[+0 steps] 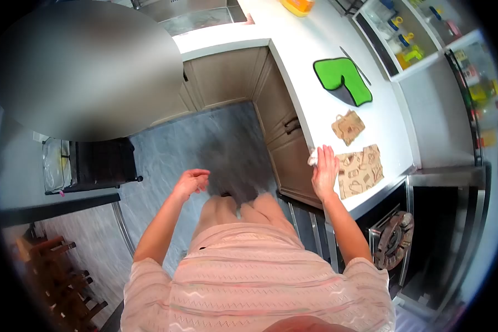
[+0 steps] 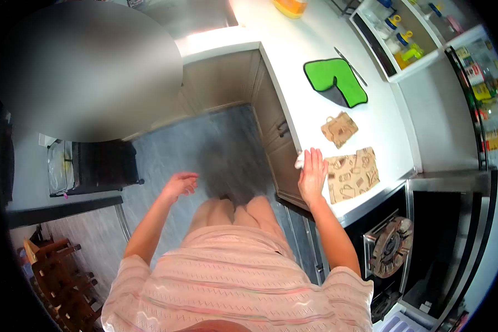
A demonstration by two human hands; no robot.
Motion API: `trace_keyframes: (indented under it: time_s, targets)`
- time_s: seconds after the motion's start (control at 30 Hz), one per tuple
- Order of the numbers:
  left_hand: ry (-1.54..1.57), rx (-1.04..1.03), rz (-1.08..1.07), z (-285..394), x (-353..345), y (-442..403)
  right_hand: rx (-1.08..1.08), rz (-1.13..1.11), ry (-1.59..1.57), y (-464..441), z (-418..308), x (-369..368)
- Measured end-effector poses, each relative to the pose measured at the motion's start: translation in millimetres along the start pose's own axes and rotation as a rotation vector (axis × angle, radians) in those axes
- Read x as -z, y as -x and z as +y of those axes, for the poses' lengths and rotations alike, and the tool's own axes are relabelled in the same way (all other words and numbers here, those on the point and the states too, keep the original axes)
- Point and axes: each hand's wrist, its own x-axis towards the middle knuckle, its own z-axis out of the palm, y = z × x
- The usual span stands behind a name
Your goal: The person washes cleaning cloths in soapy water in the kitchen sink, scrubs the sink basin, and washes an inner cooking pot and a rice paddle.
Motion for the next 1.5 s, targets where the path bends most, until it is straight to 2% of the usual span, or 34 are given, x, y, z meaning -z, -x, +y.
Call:
trace_keyframes:
  time_s: [0.07,0.1,0.13,0.27,0.47,0.57,0.6,0.63,0.73,0.83,0.9,1.0,1.17,1.3,1.33,1.4,1.47,1.5]
  targets:
    - [0.058,-0.063,-0.017,6,-17,-5,0.007,0.032,0.001,-27,-3,2]
    - [0.074,0.013,-0.055,16,-3,-16,0.024,-0.007,-0.008,-64,-22,-6]
    - [0.035,-0.044,-0.038,47,14,-43,0.046,0.067,-0.018,-119,-30,-22]
    - [0.010,-0.083,-0.083,77,35,-76,0.134,0.113,-0.039,-248,-36,-61]
    - [0.212,0.002,0.152,75,105,-124,0.245,0.197,-0.111,-451,-53,-121]
    - [0.338,0.056,0.260,98,131,-132,0.218,0.012,-0.415,-490,-96,-115]
    - [0.373,0.086,0.285,102,133,-137,0.402,0.181,-0.413,-479,-114,-131]
    - [0.392,0.090,0.305,110,139,-141,0.541,0.241,-0.404,-474,-150,-134]
    - [0.437,0.105,0.343,131,145,-151,0.703,0.007,-0.416,-453,-254,-136]
    - [0.446,0.110,0.379,158,149,-151,0.894,-0.052,-0.594,-448,-351,-162]
    - [0.438,0.113,0.402,169,153,-141,0.970,-0.172,-0.661,-449,-403,-161]
    - [0.496,0.101,0.500,166,164,-128,1.074,-0.320,-0.616,-465,-445,-153]
    - [0.574,0.108,0.581,154,183,-118,1.148,-0.397,-0.641,-488,-448,-147]
    - [0.582,0.010,0.525,170,218,-110,1.051,-0.388,-0.631,-511,-456,-165]
    - [0.576,-0.030,0.504,180,230,-106,0.991,-0.306,-0.532,-521,-459,-169]
    - [0.597,-0.193,0.475,206,262,-95,0.339,-1.067,-1.110,-561,-462,-175]
    - [0.590,-0.314,0.453,236,297,-88,0.193,-1.263,-1.483,-605,-459,-211]
    - [0.572,-0.352,0.451,252,315,-87,0.075,-1.284,-1.523,-624,-456,-212]
